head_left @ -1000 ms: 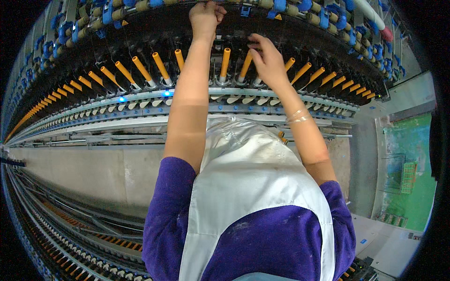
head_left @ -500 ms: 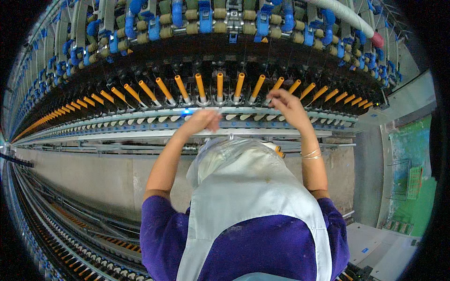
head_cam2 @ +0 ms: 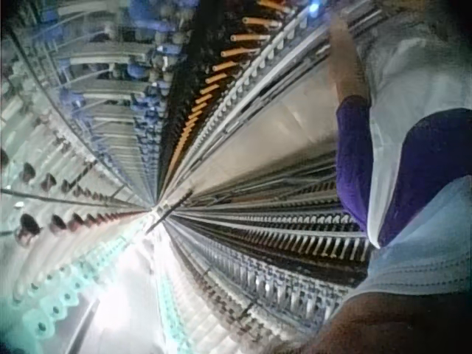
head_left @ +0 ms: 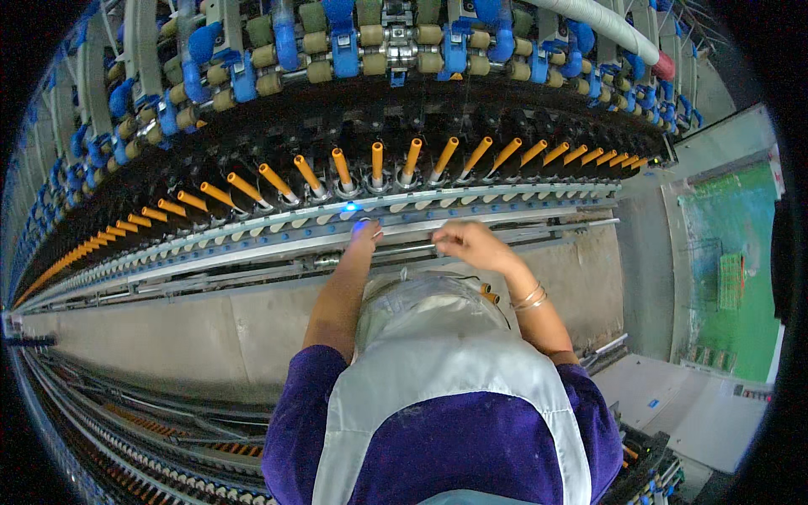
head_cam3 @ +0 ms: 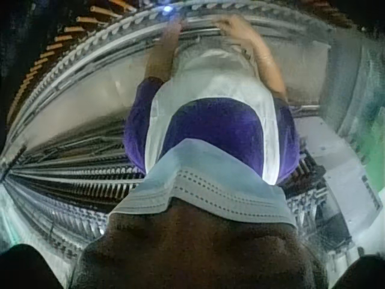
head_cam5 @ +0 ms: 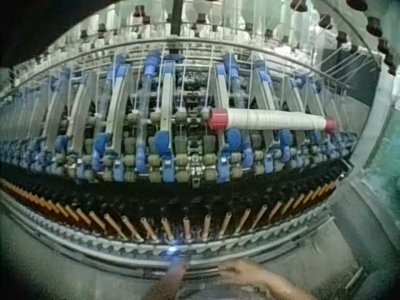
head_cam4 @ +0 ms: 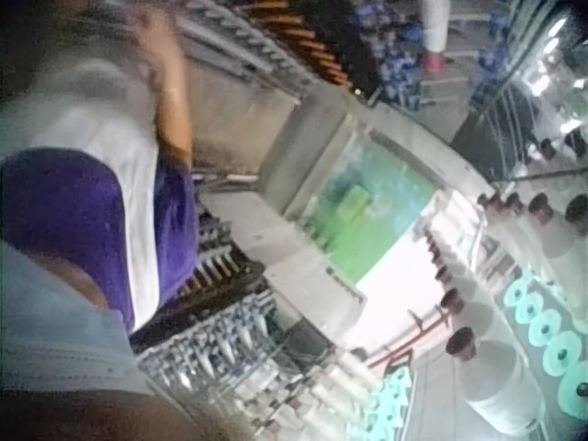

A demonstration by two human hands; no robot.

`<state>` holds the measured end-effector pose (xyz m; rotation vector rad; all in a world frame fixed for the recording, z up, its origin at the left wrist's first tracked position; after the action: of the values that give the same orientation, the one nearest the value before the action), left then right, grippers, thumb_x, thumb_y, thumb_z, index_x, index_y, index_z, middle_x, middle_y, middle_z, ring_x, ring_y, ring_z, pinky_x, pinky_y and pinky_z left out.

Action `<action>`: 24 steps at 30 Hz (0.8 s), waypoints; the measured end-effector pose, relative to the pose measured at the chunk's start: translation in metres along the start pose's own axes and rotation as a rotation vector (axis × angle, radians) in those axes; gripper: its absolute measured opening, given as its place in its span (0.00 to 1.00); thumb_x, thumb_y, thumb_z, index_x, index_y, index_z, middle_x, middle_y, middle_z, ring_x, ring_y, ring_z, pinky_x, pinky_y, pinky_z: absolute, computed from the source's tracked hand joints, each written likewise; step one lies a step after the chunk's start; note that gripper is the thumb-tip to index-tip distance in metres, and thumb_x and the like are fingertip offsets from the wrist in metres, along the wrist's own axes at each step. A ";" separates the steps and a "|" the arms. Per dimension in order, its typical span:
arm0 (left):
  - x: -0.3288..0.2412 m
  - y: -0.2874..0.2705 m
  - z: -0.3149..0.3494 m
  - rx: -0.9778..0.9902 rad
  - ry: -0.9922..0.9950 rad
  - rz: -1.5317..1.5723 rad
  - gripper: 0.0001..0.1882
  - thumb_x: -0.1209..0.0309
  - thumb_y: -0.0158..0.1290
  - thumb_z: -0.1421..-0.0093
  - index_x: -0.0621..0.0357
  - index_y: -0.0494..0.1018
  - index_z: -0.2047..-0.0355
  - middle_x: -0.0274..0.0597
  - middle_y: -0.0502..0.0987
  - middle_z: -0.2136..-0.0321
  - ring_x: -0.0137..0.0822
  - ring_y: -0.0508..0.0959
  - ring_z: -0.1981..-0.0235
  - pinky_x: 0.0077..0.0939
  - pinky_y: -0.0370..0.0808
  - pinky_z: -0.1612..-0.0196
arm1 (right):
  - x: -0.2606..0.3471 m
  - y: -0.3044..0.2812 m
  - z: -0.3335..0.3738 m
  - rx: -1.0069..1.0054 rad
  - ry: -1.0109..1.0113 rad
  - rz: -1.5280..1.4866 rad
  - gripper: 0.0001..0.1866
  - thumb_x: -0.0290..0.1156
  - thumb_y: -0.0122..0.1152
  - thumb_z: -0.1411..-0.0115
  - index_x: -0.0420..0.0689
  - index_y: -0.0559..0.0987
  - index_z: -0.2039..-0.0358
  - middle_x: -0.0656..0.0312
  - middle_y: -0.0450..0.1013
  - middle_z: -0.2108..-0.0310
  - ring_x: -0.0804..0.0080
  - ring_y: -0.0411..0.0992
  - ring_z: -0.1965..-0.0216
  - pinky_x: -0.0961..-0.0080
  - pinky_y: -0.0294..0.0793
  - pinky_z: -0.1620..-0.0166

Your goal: The person threads white yarn through a row of spinning spindles on a textile machine. They pull yarn from overhead spools, guide it through blue guides and yellow spindles, and tie knots to secure the threads. The person works sequentially along the machine, repeating the threading and tying steps for multiple spindles.

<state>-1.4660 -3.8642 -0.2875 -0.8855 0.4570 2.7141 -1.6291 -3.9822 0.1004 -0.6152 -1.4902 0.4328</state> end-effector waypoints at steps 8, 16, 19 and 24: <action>-0.011 0.028 0.023 0.296 0.311 -1.829 0.28 0.56 0.54 0.42 0.59 0.68 0.46 0.54 0.70 0.46 0.49 0.71 0.48 0.53 0.64 0.43 | -0.058 0.043 0.038 0.086 0.386 -0.029 0.16 0.40 0.60 0.42 0.41 0.79 0.62 0.48 0.76 0.66 0.58 0.76 0.64 0.66 0.73 0.60; -0.004 -0.031 0.120 0.268 0.368 -1.918 0.14 0.52 0.57 0.48 0.44 0.81 0.68 0.39 0.80 0.64 0.49 0.73 0.49 0.62 0.65 0.49 | -0.058 0.175 0.035 0.617 0.327 -0.483 0.18 0.32 0.61 0.40 0.43 0.75 0.50 0.56 0.72 0.50 0.67 0.68 0.48 0.74 0.65 0.44; -0.014 -0.048 0.150 0.296 0.543 -1.956 0.19 0.57 0.61 0.51 0.41 0.76 0.58 0.41 0.78 0.60 0.48 0.73 0.49 0.64 0.60 0.46 | -0.101 0.174 0.028 0.450 0.549 -0.595 0.08 0.26 0.64 0.45 0.40 0.81 0.63 0.65 0.77 0.68 0.78 0.72 0.64 0.80 0.71 0.56; -0.055 -0.074 0.170 0.015 0.568 -1.981 0.40 0.60 0.68 0.58 0.45 0.64 0.44 0.46 0.73 0.50 0.50 0.73 0.49 0.58 0.63 0.45 | -0.189 0.106 0.053 0.087 0.515 -0.988 0.08 0.24 0.64 0.46 0.38 0.79 0.64 0.62 0.77 0.68 0.76 0.74 0.65 0.78 0.75 0.59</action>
<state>-1.4880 -3.7414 -0.1400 -1.0845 -0.2885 0.6521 -1.6800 -4.0107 -0.1145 0.1258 -1.0961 -0.4053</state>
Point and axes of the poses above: each hand's wrist, its own z-axis away from the middle knuckle, its own y-axis out of the palm, x = y × z, the point moved 10 cm from there along -z, towards the middle knuckle
